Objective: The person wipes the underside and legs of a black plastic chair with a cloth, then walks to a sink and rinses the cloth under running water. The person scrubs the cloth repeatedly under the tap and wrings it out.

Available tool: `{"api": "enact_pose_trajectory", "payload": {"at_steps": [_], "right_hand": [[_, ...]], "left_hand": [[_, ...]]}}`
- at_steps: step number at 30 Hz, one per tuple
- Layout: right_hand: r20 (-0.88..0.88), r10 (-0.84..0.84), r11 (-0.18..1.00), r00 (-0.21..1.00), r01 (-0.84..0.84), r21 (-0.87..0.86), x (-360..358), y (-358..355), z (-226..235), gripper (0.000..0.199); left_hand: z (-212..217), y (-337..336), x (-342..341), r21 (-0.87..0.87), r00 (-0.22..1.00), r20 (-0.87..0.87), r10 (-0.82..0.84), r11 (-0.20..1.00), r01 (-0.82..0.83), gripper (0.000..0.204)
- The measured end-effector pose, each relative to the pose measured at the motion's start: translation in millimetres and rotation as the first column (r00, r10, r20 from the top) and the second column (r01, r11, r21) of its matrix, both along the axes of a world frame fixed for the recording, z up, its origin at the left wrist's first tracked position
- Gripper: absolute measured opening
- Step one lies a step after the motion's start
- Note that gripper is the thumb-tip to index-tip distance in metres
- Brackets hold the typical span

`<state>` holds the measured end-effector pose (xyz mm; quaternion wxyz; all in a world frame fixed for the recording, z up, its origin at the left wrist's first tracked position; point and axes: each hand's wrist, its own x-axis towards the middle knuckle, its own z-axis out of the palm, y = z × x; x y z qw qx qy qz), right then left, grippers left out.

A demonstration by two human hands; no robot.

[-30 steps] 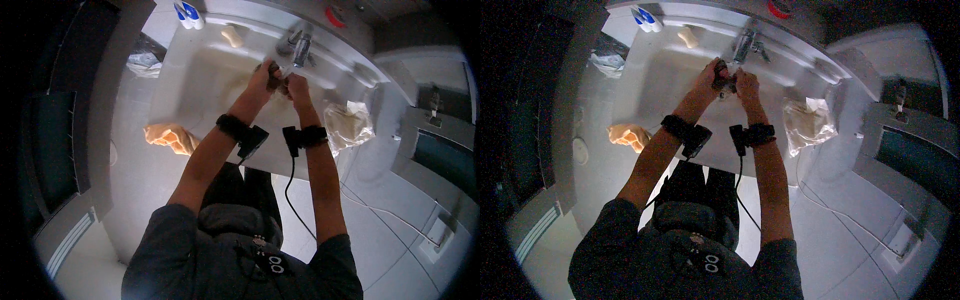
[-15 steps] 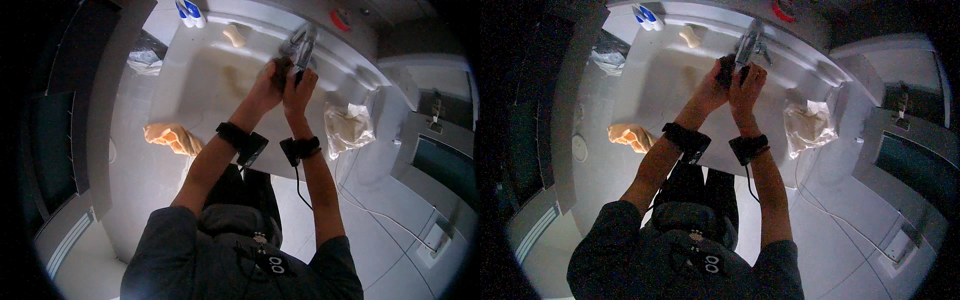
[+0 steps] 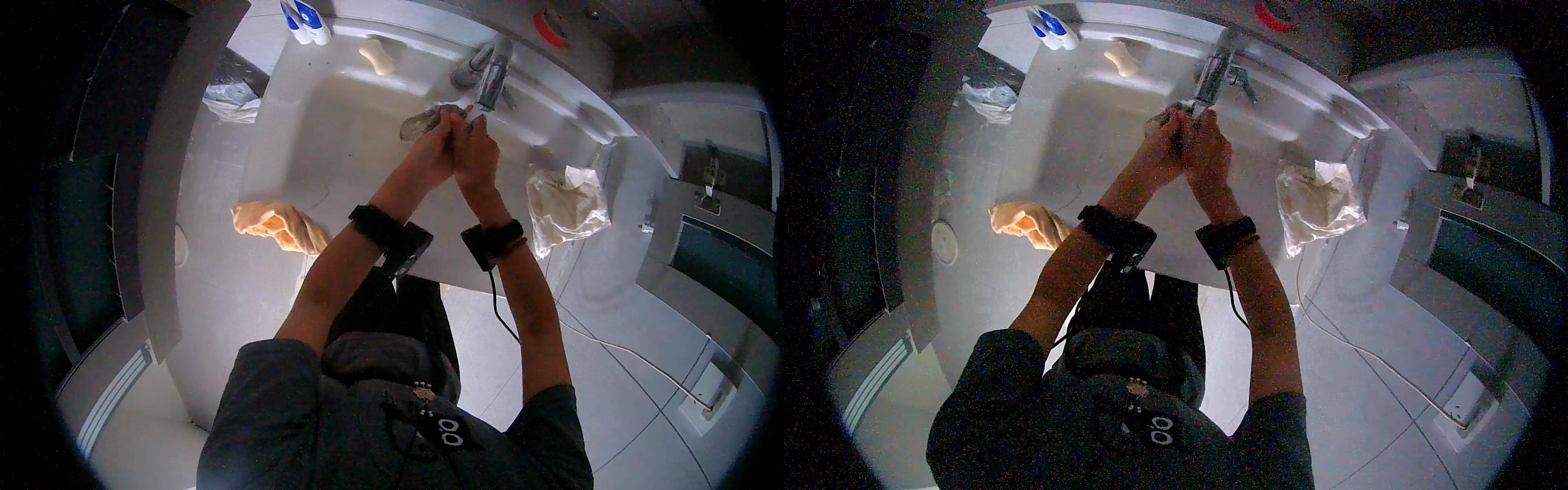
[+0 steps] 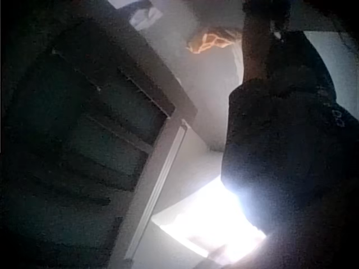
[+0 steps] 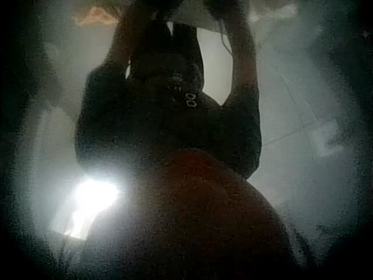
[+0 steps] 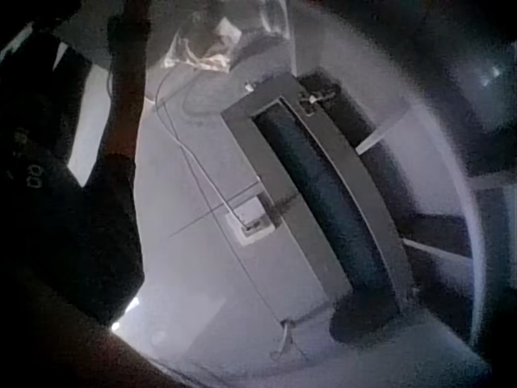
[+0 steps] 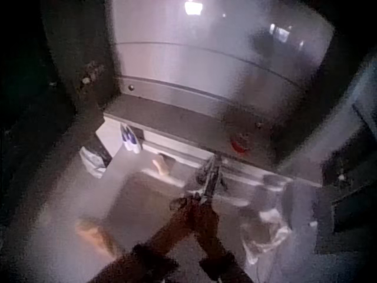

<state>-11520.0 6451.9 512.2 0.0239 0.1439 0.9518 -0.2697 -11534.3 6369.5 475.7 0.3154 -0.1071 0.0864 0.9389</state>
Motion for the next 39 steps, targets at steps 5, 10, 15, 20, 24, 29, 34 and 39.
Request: {"api": "enact_pose_trajectory", "payload": {"at_steps": [5,10,15,20,24,29,34,39], "right_hand": [[-0.149,0.252,0.937,0.956,-0.202,0.284,1,16,-55,0.038],[0.021,-0.064,0.756,0.998,0.062,-0.651,-4,27,-47,0.03],[0.04,-0.365,0.249,0.93,0.139,-0.958,14,21,6,0.022],[-0.233,-0.494,0.548,0.838,0.092,-0.831,3,24,-14,0.02],[-0.121,-0.466,0.647,0.877,0.243,-0.723,6,29,-22,0.021],[-0.399,-0.123,0.917,0.909,-0.05,-0.396,44,0,18,0.023],[-0.698,-0.069,0.997,0.713,0.025,-0.073,18,-1,18,0.029],[-0.22,-0.468,0.777,0.856,0.281,-0.563,10,3,18,0.036]], "left_hand": [[-5,-4,-1,-0.117,0.998,-0.044,-0.041,0.992,0.035,0.032],[-9,-18,-12,-0.125,0.974,-0.187,-0.125,0.987,0.103,0.035],[6,-19,-11,-0.257,0.995,-0.096,0.011,0.966,-0.035,0.037],[-7,3,7,-0.268,0.992,-0.121,0.048,0.96,-0.079,0.037],[19,3,3,-0.052,0.988,-0.15,0.036,0.998,-0.045,0.044],[18,-15,-14,0.061,0.991,-0.13,-0.03,0.997,0.039,0.047],[23,16,5,-0.189,0.987,-0.082,-0.137,0.975,0.12,0.053],[55,21,19,-0.535,0.985,-0.041,-0.166,0.837,0.119,0.051]]}}
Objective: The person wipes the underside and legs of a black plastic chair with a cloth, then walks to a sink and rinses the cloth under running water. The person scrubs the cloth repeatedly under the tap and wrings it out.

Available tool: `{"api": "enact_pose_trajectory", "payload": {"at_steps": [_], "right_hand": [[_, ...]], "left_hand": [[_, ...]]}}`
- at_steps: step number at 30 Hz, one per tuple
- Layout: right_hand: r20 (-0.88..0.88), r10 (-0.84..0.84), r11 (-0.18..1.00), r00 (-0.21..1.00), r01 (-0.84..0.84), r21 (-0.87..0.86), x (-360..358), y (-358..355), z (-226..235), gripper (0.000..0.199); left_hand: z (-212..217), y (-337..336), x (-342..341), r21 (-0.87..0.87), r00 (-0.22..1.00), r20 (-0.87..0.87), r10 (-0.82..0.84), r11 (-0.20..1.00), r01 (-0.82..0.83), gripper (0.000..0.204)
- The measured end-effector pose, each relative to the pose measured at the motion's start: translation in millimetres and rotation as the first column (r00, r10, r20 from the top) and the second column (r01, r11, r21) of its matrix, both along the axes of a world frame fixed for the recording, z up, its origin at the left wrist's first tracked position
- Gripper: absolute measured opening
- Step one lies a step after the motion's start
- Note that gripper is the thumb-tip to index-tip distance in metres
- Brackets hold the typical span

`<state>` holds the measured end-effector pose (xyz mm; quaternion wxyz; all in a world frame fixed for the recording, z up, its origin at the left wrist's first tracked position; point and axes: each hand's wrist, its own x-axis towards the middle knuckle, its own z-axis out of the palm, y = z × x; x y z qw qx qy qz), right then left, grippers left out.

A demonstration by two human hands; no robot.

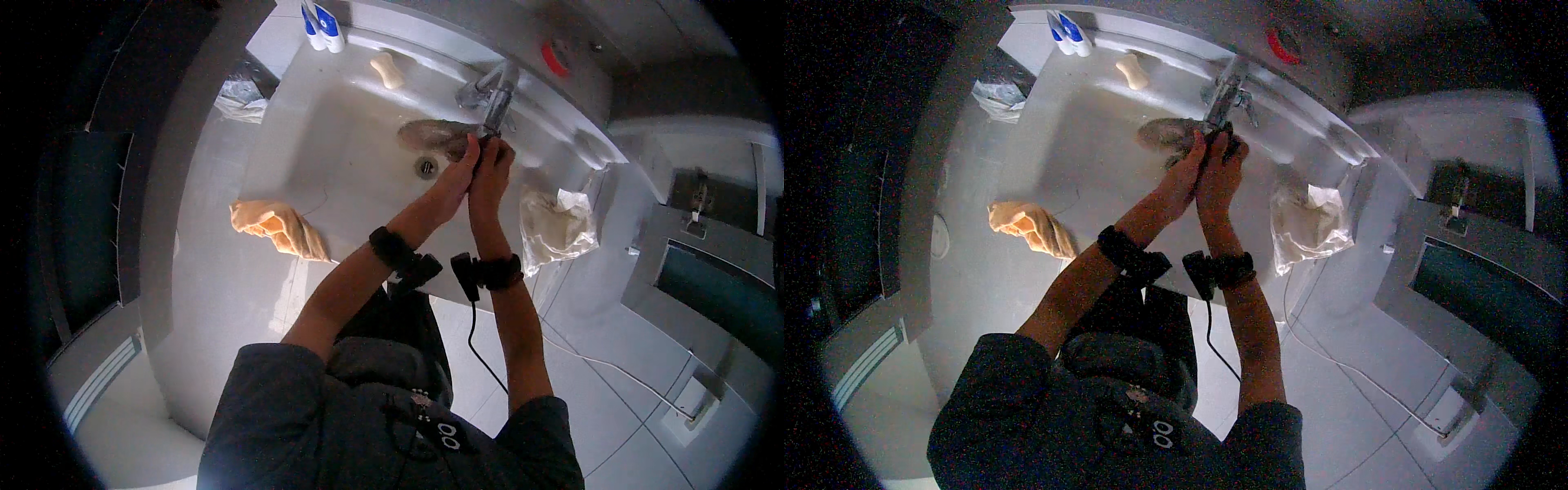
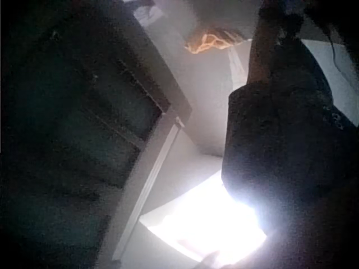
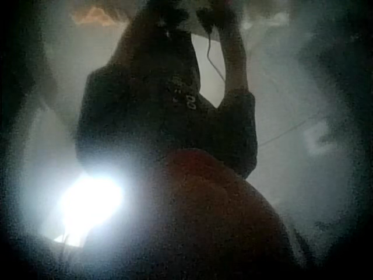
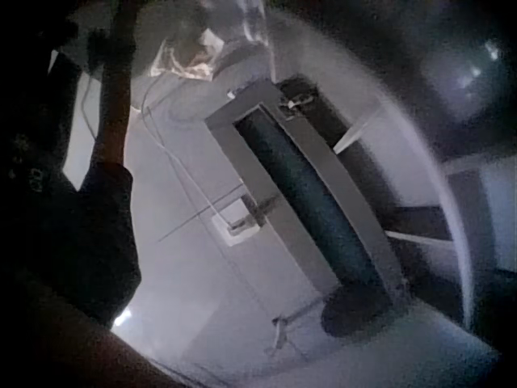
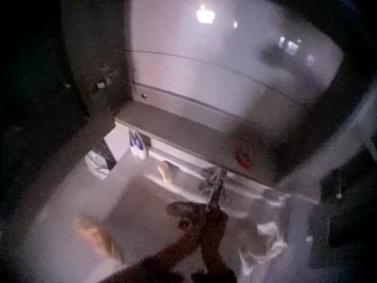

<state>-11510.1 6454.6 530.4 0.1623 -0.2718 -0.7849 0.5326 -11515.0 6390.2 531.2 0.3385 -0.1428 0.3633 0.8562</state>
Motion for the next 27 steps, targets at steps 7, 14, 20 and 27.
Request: {"api": "enact_pose_trajectory", "payload": {"at_steps": [7,14,20,27], "right_hand": [[0.003,0.27,0.71,0.963,-0.196,-0.676,13,23,9,0.028],[0.211,0.603,0.559,0.769,-0.219,-0.8,25,52,8,0.027],[0.303,0.691,0.577,0.656,-0.249,-0.778,28,59,-10,0.036],[0.175,0.736,0.473,0.654,-0.311,-0.824,4,76,14,0.038]], "left_hand": [[-46,-10,-10,0.229,0.984,-0.17,0.058,0.973,-0.018,0.055],[-67,-14,-14,0.523,0.911,0.382,0.159,0.775,-0.354,0.046],[-78,-19,-27,0.376,0.88,0.417,0.227,0.839,-0.394,0.039],[-88,-17,-33,0.444,0.95,0.025,0.311,0.848,-0.289,0.029]]}}
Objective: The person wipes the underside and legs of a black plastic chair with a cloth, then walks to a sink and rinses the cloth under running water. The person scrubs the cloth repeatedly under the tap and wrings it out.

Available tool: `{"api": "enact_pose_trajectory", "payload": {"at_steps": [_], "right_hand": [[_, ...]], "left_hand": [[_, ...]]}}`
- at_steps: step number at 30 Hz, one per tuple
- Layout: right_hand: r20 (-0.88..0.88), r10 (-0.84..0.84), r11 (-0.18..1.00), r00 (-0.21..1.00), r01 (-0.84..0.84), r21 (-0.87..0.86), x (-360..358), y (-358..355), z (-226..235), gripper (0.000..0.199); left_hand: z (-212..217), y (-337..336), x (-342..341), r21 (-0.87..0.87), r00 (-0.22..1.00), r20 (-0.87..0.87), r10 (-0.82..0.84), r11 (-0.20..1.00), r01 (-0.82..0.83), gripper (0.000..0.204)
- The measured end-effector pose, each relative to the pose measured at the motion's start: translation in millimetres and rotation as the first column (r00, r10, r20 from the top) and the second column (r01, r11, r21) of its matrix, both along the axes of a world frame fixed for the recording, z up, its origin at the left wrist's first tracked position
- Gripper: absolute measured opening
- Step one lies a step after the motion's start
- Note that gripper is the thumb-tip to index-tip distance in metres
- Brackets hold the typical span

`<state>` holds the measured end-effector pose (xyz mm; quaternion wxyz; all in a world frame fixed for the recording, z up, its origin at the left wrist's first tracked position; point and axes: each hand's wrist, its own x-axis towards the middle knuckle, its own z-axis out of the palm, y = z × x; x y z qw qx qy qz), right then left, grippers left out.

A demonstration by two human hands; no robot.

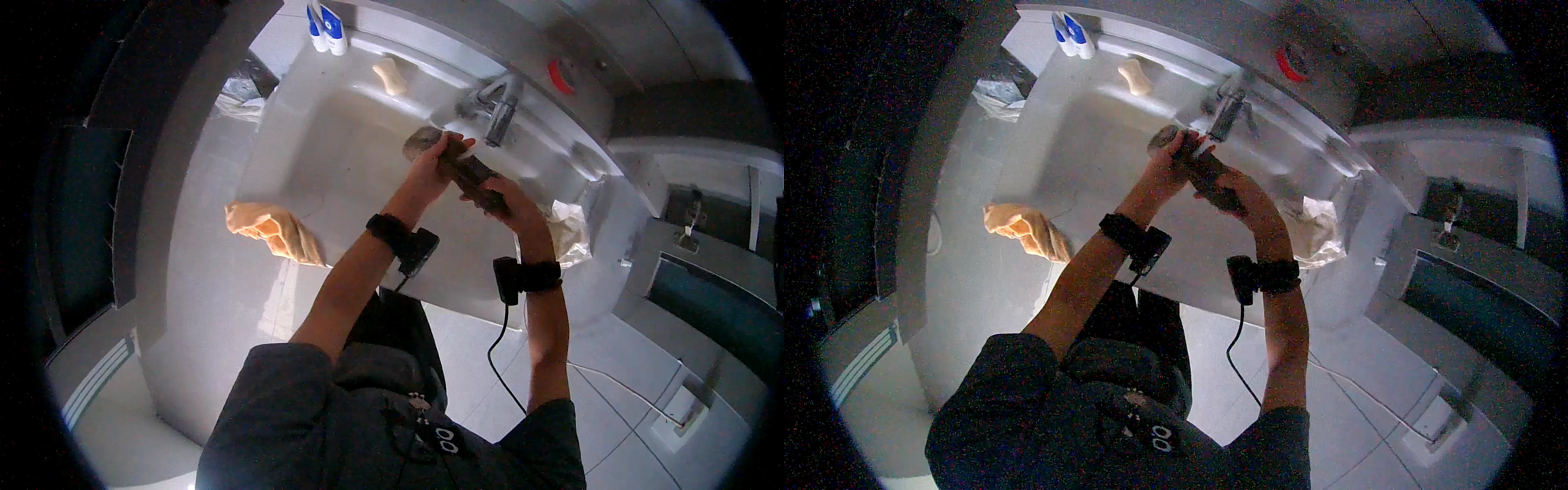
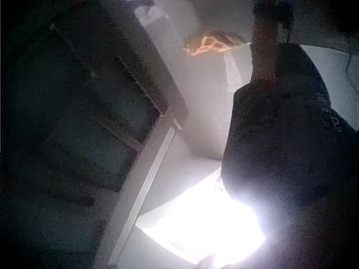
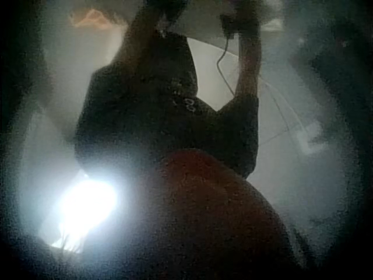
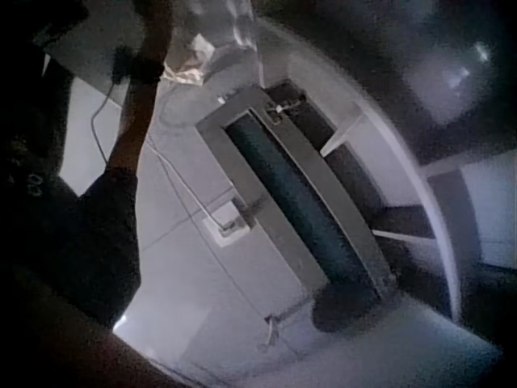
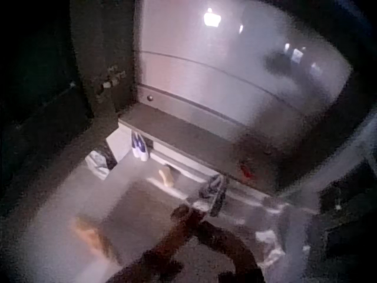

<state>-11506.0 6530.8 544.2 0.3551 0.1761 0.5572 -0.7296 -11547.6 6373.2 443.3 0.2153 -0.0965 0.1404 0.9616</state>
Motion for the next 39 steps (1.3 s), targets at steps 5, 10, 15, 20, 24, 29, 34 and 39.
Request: {"api": "enact_pose_trajectory", "payload": {"at_steps": [5,10,15,20,24,29,34,39], "right_hand": [[-0.035,-0.232,0.97,0.972,0.234,0.062,-1,7,-3,0.035],[-0.374,-0.542,0.797,0.753,0.601,0.055,-12,5,-44,0.031],[-0.863,0.0,0.468,0.506,0.762,0.447,-13,-49,-27,0.034],[-0.758,0.111,0.582,0.643,0.576,0.574,1,-68,-13,0.047],[-0.759,0.387,0.415,0.524,0.636,0.65,-10,-64,-47,0.04],[-0.53,0.355,0.214,0.77,0.485,0.848,-27,-47,-42,0.021],[-0.579,0.24,0.319,0.779,0.5,0.805,-23,-22,-48,0.018],[-0.744,0.373,0.469,0.555,0.579,0.667,15,-78,-28,0.017]], "left_hand": [[34,3,-4,-0.041,0.995,-0.05,-0.087,0.996,0.085,0.042],[31,22,-2,0.086,0.996,-0.084,-0.033,0.996,0.04,0.042],[64,27,7,0.084,0.999,-0.017,-0.049,0.995,0.05,0.051],[54,15,7,-0.009,0.985,0.033,-0.167,0.986,0.168,0.04],[17,27,11,0.068,0.99,0.083,-0.114,0.992,0.108,0.035],[33,25,27,-0.181,0.993,0.119,-0.008,0.983,0.03,0.028],[16,30,29,-0.152,0.993,0.11,-0.031,0.987,0.048,0.032],[6,10,19,0.201,0.972,0.126,-0.197,0.965,0.17,0.033]]}}
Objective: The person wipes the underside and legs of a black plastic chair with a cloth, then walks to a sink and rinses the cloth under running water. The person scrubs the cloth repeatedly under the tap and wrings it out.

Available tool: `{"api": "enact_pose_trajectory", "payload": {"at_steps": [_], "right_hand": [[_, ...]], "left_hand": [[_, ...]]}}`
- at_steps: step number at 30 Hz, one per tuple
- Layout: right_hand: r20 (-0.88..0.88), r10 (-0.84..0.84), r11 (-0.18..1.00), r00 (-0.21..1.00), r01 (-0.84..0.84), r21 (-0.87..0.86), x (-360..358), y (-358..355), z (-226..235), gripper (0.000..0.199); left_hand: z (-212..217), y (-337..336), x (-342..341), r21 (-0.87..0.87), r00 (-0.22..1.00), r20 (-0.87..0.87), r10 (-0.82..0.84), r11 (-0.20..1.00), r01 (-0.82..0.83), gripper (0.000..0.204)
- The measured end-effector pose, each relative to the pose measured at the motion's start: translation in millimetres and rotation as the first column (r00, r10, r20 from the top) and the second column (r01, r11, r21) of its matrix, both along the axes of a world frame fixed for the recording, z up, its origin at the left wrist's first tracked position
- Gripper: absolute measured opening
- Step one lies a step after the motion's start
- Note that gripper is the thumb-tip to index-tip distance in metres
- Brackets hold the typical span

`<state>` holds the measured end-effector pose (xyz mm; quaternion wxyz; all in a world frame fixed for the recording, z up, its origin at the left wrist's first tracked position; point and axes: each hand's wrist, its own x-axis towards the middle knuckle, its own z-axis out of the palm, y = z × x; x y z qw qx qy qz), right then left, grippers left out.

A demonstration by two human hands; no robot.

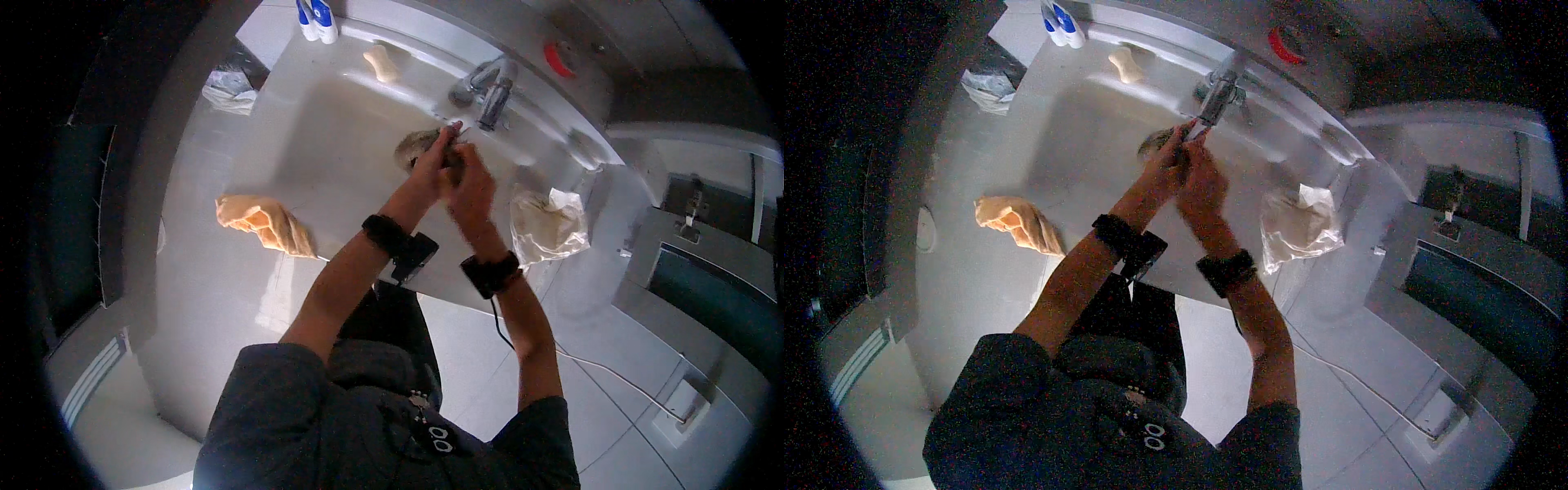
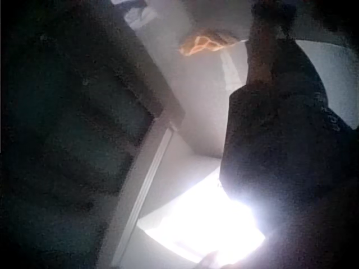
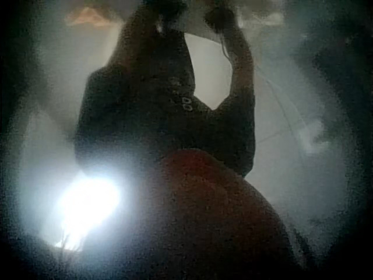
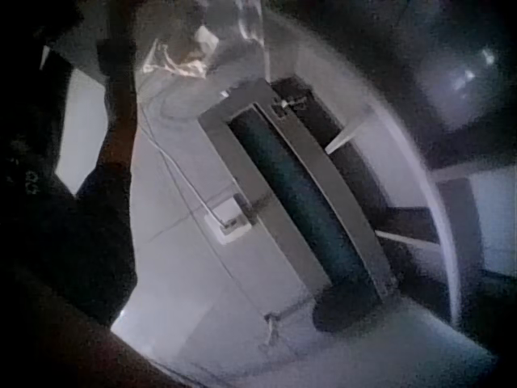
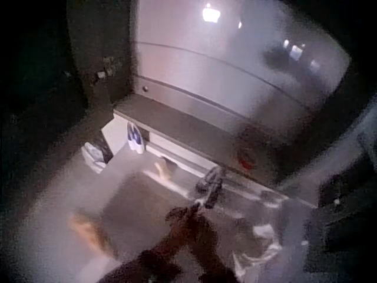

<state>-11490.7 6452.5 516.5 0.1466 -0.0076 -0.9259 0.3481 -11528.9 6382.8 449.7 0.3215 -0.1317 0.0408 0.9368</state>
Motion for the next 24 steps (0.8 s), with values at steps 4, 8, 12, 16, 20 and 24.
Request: {"api": "enact_pose_trajectory", "payload": {"at_steps": [4,8,12,16,20,24], "right_hand": [[0.056,-0.13,0.952,0.99,0.108,0.287,-14,9,-20,0.023],[0.194,-0.25,0.903,0.949,0.157,0.399,-48,43,-34,0.034],[0.059,-0.052,0.911,0.997,0.024,0.411,-21,1,-39,0.03],[0.316,-0.008,0.931,0.949,-0.108,0.348,-32,13,-47,0.036],[0.244,-0.246,0.961,0.938,0.203,0.19,-64,23,-59,0.038],[0.415,-0.197,0.7,0.888,0.424,-0.575,-69,11,-67,0.034]], "left_hand": [[10,21,10,-0.136,1.0,-0.009,0.011,0.991,-0.012,0.034],[8,24,17,-0.421,0.989,-0.081,0.125,0.895,-0.148,0.033],[-25,10,10,-0.068,0.995,0.079,0.065,0.996,-0.06,0.029],[-7,3,22,-0.076,0.984,0.143,0.106,0.992,-0.096,0.035],[5,-9,20,-0.155,0.981,-0.036,0.189,0.969,-0.193,0.041],[-6,-43,10,-0.035,0.978,-0.085,0.191,0.98,-0.195,0.044]]}}
